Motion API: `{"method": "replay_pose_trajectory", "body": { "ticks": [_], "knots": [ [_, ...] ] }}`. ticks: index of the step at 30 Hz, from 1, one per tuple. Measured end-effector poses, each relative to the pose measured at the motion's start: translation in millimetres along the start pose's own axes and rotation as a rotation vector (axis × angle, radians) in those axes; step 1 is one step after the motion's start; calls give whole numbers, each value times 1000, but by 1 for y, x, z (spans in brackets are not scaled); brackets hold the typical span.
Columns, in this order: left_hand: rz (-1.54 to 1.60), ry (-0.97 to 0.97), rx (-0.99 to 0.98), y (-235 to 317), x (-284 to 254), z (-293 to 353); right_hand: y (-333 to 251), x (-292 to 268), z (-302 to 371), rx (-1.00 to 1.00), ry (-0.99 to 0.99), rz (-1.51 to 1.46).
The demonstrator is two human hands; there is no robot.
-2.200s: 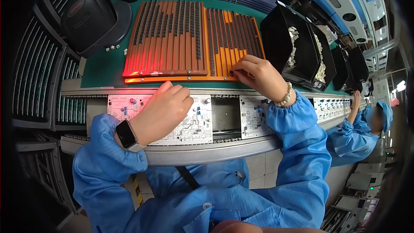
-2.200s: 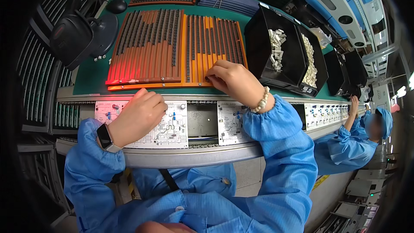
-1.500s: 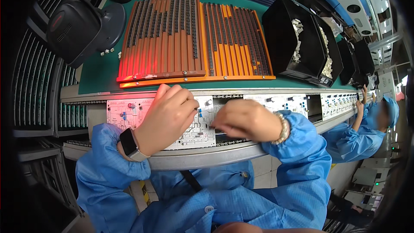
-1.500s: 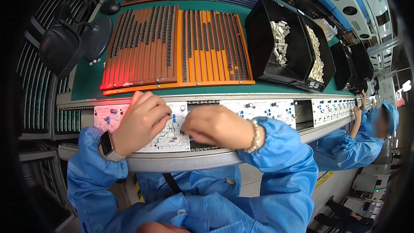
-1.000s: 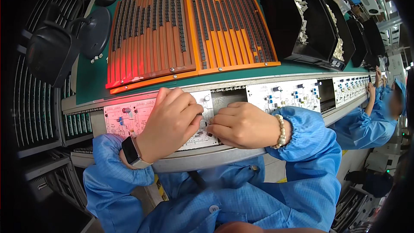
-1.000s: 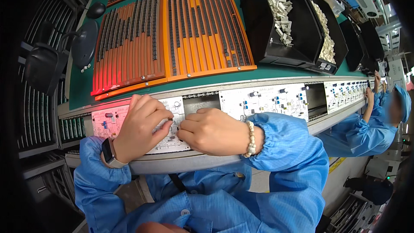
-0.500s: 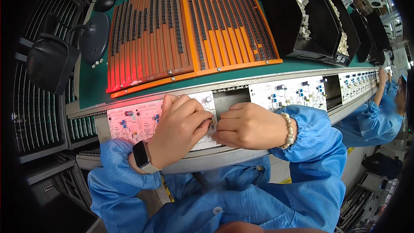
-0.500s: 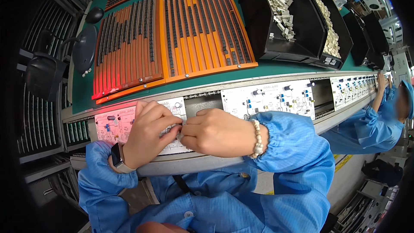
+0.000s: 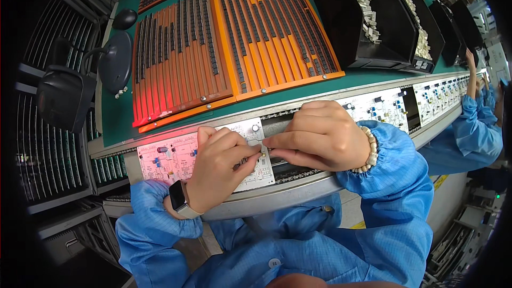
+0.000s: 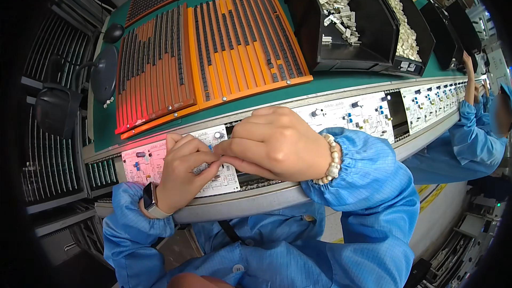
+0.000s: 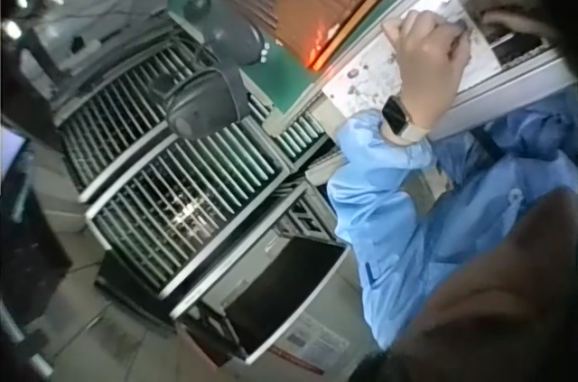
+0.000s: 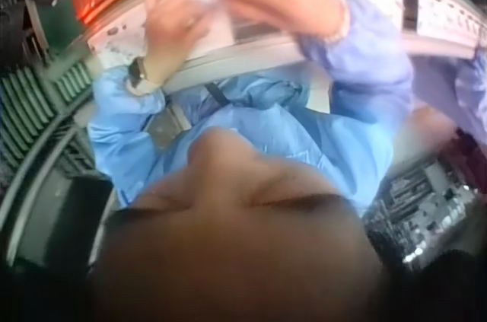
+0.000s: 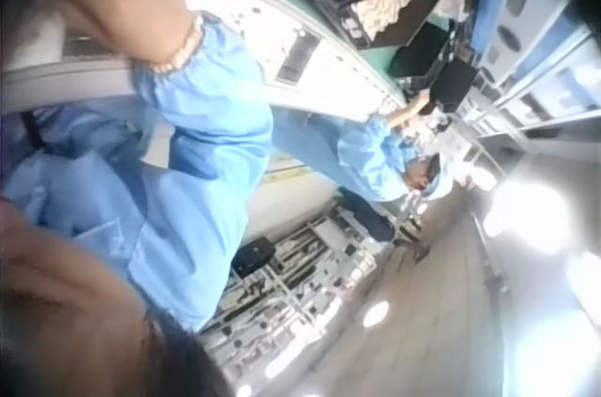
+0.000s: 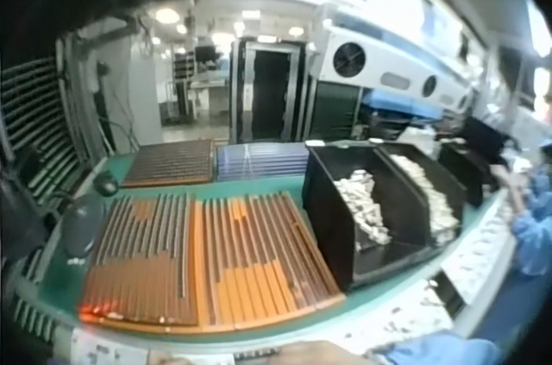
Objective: Manually inserting electronic components into a printed circuit board on an assembly line.
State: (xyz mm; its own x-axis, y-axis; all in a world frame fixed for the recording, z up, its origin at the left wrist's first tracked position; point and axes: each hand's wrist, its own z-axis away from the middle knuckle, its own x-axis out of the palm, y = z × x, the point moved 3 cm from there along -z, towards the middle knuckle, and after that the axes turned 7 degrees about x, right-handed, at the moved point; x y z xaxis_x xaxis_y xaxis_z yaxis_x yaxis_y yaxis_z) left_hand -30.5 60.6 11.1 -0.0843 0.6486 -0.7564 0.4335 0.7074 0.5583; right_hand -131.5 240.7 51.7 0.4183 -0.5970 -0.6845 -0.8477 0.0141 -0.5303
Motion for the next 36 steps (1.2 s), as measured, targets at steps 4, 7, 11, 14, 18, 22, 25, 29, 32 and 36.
{"method": "replay_pose_trajectory", "body": {
  "ticks": [4, 7, 11, 14, 18, 22, 25, 29, 32, 36],
  "knots": [
    [-51, -3, 30, 2, 0, 1, 1, 0, 2, -6, 20, 0],
    [-112, -1, 71, 6, -1, -1, 0, 1, 3, -32, 50, 11],
    [-202, -31, 74, 17, -3, -5, -2, -1, 1, -45, 51, 19],
    [-299, -127, 69, 24, -6, -11, -1, 0, 1, -45, 53, 16],
    [-374, -213, 123, 28, -4, -6, -2, 1, 0, -51, 57, 29],
    [-400, -217, 243, 29, -1, 4, -4, 0, -2, -61, 44, 8],
    [-316, -174, 206, 21, -1, 8, -3, -2, -3, -57, 25, 22],
    [-194, -87, 112, 12, -3, 6, -5, -5, -3, -48, -11, 60],
    [-151, -81, 121, 9, -2, 6, -4, -3, -2, -56, 4, 51],
    [-132, -86, 128, 10, 0, 2, -4, -2, -1, -46, 36, 34]
  ]
}}
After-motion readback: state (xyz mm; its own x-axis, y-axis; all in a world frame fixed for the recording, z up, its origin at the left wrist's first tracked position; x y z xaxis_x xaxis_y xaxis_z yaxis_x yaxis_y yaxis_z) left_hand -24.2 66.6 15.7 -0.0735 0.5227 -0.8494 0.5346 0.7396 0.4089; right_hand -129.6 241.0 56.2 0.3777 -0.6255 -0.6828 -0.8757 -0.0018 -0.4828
